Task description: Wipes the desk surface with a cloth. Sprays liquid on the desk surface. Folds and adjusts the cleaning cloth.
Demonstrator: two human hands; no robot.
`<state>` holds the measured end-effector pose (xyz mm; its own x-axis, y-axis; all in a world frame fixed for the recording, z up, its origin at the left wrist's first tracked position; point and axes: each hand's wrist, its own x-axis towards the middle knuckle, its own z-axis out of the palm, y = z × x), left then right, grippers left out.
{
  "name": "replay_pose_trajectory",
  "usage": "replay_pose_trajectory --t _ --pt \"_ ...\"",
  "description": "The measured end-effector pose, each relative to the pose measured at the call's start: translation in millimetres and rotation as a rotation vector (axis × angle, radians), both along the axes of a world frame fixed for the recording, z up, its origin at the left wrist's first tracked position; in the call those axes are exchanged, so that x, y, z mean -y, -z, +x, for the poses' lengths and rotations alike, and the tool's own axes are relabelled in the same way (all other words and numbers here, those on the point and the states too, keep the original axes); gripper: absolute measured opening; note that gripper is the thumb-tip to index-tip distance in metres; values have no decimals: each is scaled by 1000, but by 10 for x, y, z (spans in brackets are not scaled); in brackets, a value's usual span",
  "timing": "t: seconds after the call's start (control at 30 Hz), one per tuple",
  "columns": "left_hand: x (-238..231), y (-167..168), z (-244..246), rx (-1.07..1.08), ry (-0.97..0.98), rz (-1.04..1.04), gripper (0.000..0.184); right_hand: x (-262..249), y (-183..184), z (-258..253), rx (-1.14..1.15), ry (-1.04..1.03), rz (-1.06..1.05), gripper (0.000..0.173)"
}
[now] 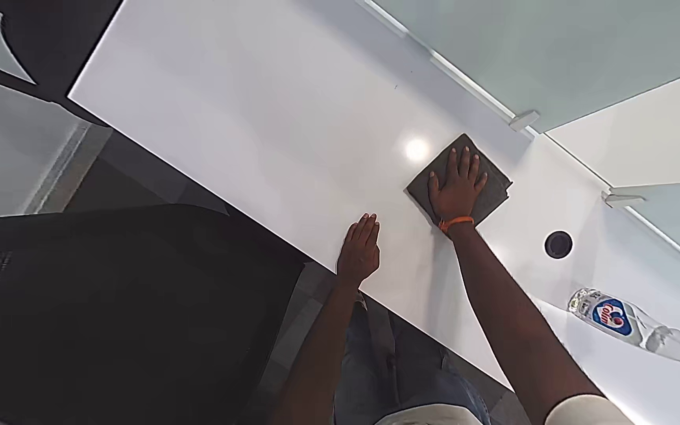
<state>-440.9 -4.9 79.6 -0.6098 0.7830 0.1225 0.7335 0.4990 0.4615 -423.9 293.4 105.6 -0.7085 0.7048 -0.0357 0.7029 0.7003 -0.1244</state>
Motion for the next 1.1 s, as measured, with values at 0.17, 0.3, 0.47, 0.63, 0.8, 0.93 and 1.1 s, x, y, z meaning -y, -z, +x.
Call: replay_pose_trajectory --t 0.17,0.3,0.47,0.63,0.8,0.93,1.1 --pt "-7 -3 4 3 -7 15 49 -423 8 -620 -11 36 15 78" --pt "-13 -16 -2 5 -16 16 49 -567 -6 -870 -13 56 1 76" --pt "-14 -5 -13 -5 -9 10 51 -353 0 -745 -25 -4 8 76" --pt "-14 -1 -12 1 -6 -15 52 326 52 -213 -26 -153 -4 73" --pt "-25 -1 -21 -18 -20 -9 52 952 31 646 35 -297 -93 74" --pt "-9 -6 -23 -36 -6 -27 53 1328 -31 1549 115 -314 -162 74" --pt "4 -20 -34 -51 8 -33 52 1780 -13 2493 62 -217 -125 73"
